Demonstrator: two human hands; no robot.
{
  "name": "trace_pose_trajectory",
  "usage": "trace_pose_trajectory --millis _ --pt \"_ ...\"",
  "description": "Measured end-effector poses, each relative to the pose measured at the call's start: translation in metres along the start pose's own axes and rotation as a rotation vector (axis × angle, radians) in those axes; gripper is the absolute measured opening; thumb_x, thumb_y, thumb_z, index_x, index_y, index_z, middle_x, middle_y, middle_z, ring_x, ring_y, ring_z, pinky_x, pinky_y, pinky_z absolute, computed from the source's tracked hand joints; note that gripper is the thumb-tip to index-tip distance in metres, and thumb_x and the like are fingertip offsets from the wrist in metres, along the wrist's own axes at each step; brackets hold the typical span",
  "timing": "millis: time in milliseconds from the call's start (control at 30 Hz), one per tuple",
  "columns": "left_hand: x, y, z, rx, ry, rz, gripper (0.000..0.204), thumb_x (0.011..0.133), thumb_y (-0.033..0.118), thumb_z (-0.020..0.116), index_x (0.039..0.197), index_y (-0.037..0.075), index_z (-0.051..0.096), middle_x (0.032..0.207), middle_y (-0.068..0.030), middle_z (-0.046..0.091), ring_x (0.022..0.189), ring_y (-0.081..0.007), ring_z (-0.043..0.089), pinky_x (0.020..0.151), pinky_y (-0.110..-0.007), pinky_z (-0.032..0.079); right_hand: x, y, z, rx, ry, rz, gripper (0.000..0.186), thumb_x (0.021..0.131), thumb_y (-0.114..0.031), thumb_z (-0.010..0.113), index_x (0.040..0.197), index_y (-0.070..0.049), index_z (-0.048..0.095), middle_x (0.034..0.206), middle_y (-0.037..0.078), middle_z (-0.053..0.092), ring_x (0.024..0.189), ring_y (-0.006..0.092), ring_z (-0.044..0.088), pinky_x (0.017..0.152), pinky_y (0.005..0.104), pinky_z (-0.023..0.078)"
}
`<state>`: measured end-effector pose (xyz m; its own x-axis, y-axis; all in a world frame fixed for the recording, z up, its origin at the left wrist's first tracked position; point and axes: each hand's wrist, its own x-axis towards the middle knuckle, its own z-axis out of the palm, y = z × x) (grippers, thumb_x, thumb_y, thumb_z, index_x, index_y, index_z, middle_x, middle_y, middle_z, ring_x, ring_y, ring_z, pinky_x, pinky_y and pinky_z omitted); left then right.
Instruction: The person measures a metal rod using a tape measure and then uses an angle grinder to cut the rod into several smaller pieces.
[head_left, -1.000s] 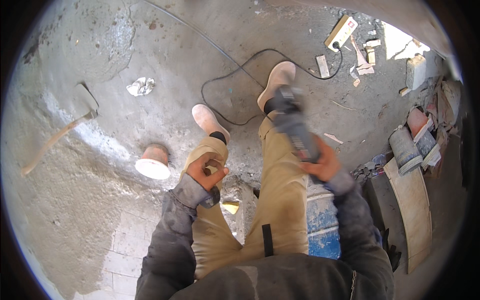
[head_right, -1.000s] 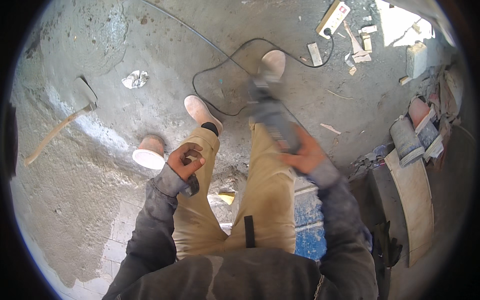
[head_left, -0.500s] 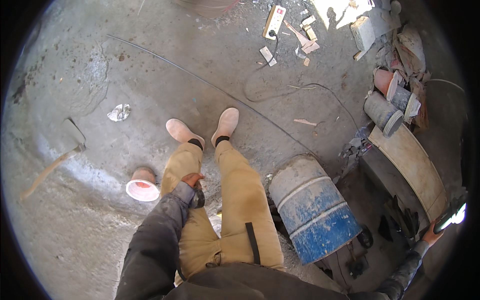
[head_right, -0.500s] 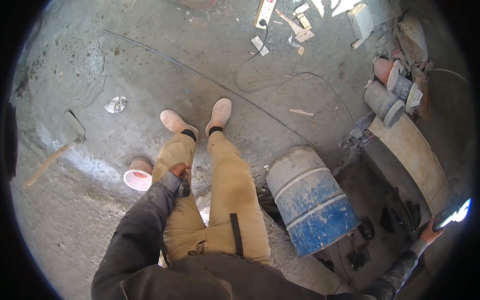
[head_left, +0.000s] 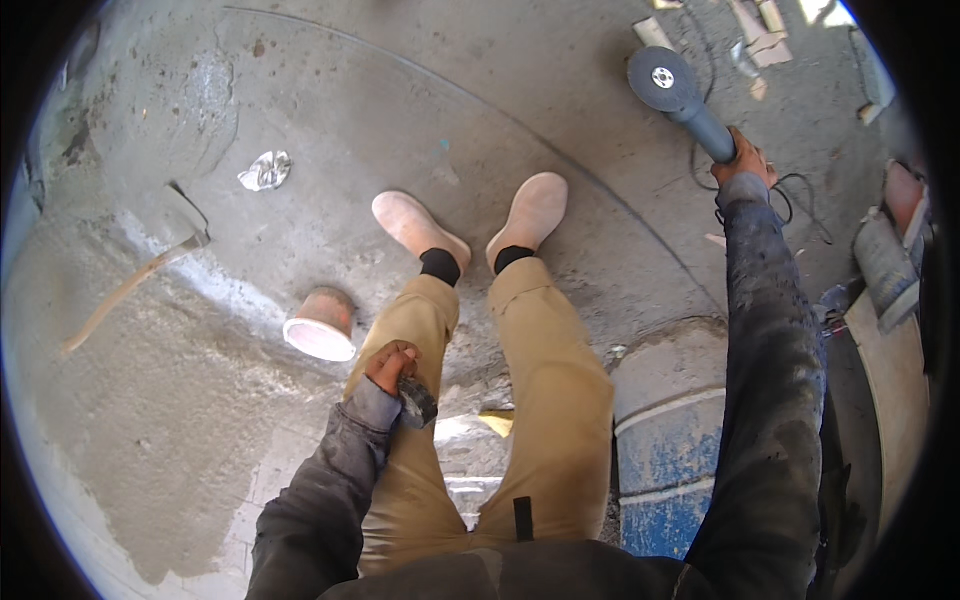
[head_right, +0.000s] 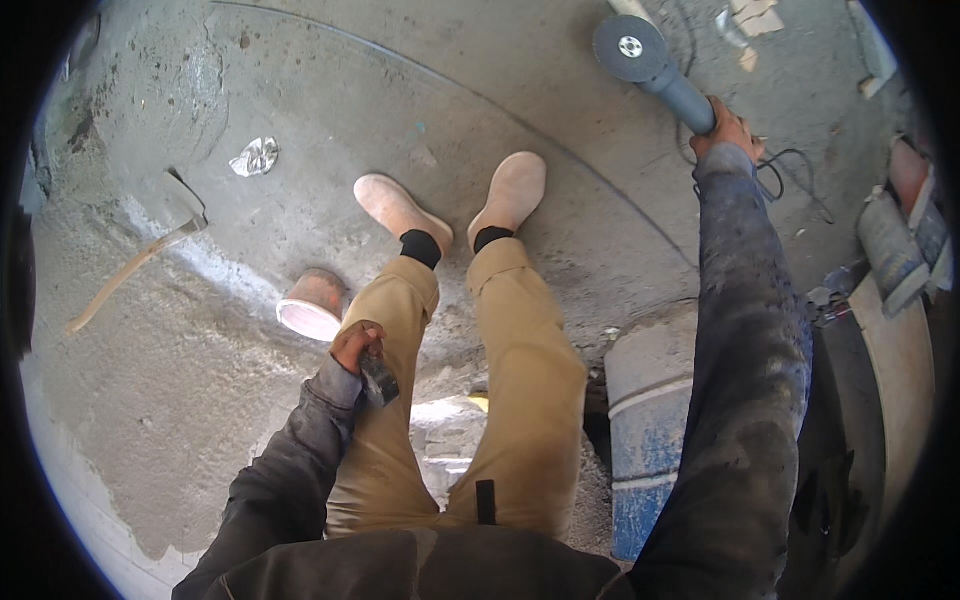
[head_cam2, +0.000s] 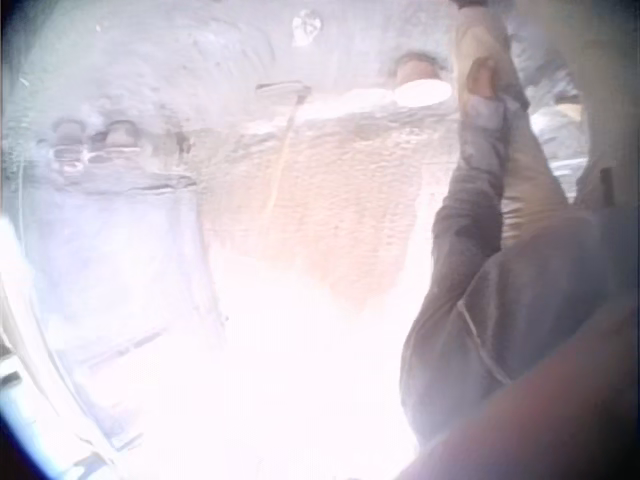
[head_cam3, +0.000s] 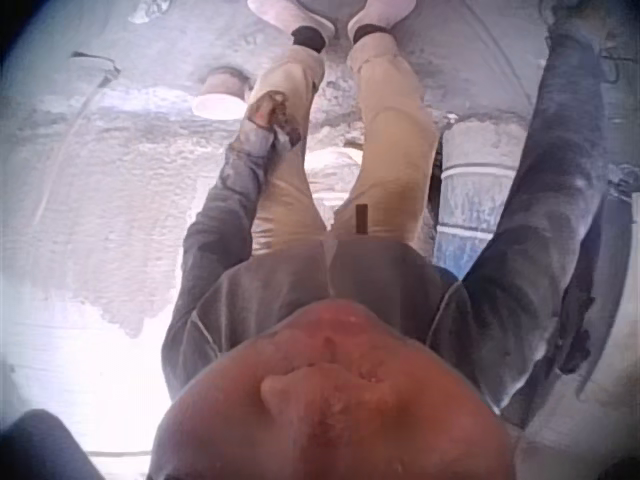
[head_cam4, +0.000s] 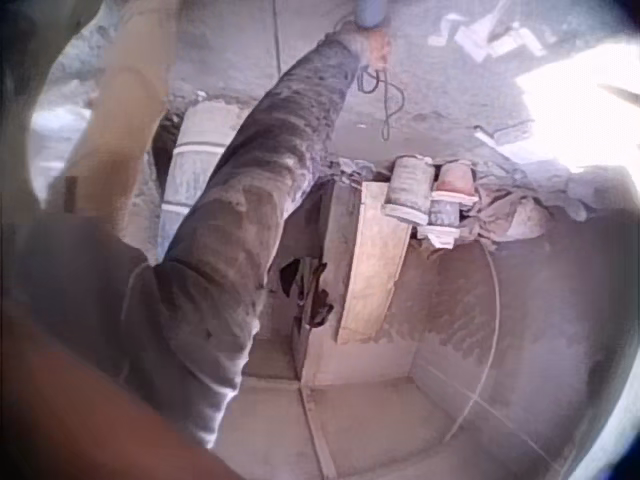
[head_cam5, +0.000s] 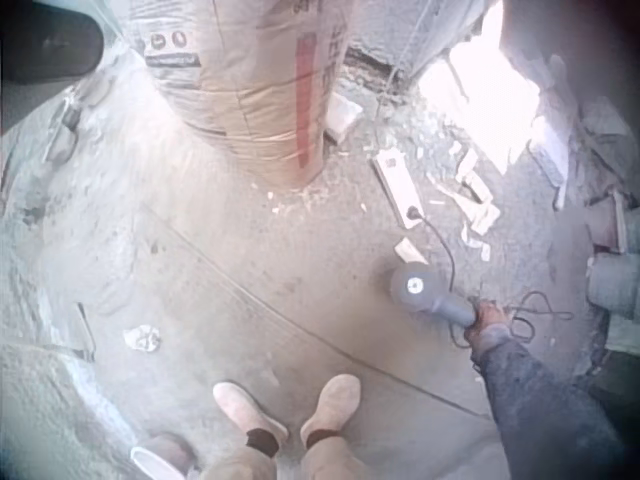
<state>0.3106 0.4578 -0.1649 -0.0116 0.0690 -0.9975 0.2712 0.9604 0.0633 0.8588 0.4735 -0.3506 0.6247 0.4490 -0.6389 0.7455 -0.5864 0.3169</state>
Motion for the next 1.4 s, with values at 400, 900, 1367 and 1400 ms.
trace_pose_trajectory --millis 400,900,1367,1400 --pt "0.027 0.007 0.035 -0.008 0.095 -0.025 0.016 0.087 0.016 0.051 0.087 0.002 0.058 0.068 0.0012 0.051 0.060 -0.0069 0.045 0.057 -0.022 0.038 0.055 -0.015 0.130 0.178 0.136 0.112 0.071 0.070 -0.033 0.071 0.133 -0.034 0.038 0.132 0.002 0.048 0.124 0.0229 0.042 0.097 0.0593 0.025" --pt "0.009 0.129 0.093 0.199 0.246 0.452 0.028 0.094 0.027 0.041 0.082 0.004 0.052 0.070 -0.0016 0.049 0.064 -0.0111 0.045 0.060 -0.026 0.040 -0.307 -0.152 -0.045 1.962 -0.942 -0.531 0.051 0.084 -0.017 0.063 0.128 -0.006 0.041 0.121 0.012 0.048 0.108 0.0223 0.051 0.087 0.0329 0.045" --pt "-0.074 0.164 0.072 0.482 -0.244 0.620 0.046 0.078 -0.008 0.062 0.120 -0.002 0.043 0.104 -0.0097 0.054 0.102 -0.0167 0.054 0.082 -0.026 0.050 -0.312 -0.141 -0.093 1.584 -0.471 -0.803 0.069 0.070 -0.022 0.076 0.126 -0.004 0.040 0.119 0.013 0.047 0.111 0.0278 0.048 0.093 0.0378 0.041" --pt "-0.073 0.166 0.068 0.513 -0.248 0.649 0.046 0.077 -0.007 0.063 0.118 -0.001 0.043 0.101 -0.0086 0.054 0.098 -0.0149 0.055 0.080 -0.025 0.050 -0.314 -0.141 -0.095 1.503 -0.394 -0.834 0.071 0.067 -0.021 0.078 0.125 -0.004 0.041 0.119 0.014 0.047 0.111 0.0298 0.048 0.093 0.0385 0.041"
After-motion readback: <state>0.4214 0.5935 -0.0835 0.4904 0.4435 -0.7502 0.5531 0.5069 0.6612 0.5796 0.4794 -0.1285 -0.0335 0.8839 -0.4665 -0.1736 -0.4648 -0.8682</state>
